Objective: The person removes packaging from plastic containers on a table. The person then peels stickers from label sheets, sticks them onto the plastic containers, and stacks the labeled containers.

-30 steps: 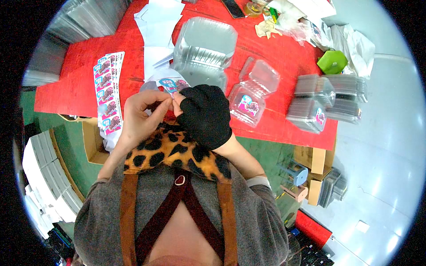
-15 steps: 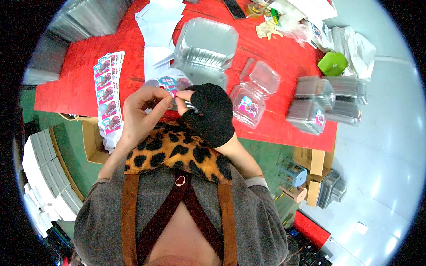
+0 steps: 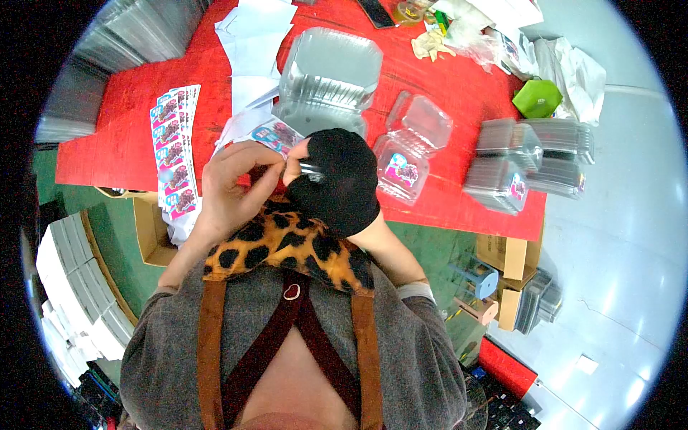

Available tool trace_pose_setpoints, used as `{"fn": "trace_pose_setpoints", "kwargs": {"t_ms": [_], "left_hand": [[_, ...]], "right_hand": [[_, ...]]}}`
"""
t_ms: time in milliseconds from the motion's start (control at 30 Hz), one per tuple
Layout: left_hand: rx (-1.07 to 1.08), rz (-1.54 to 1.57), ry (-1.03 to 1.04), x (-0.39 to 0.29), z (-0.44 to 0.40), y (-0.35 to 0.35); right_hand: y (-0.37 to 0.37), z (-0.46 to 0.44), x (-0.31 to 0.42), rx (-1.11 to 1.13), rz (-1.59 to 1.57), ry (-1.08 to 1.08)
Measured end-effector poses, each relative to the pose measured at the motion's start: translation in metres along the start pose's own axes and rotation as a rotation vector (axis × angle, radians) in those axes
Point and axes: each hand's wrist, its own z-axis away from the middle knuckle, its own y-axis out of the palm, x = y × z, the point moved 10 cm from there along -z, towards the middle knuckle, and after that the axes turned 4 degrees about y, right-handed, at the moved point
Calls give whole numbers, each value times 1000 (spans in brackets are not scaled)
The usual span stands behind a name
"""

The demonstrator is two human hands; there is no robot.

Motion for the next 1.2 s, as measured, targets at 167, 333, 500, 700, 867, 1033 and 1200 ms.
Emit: {"fn": "trace_pose_setpoints", "kwargs": {"t_ms": [167,333,500,700,867,1033,1200], "left_hand": [[4,78,-159,20,9,-4],[92,113,-204,20,9,7],[139,423,-410,35,22,26],[252,237,-294,43,23,25],[10,111,-454,69,30,-16],[-413,228,-383,86,27,-86],[-468,204,-372,82,28,-101]], "right_hand": [[-16,1,-66,-59,-364,403],[-5,4,-51,-37,-395,319],[16,7,-49,115,-554,404],[12,11,-36,86,-237,115],[-60,37,-112,-468,-389,418],[-29,31,-52,-176,254,-240],[11,32,-62,-20,341,-261]]}}
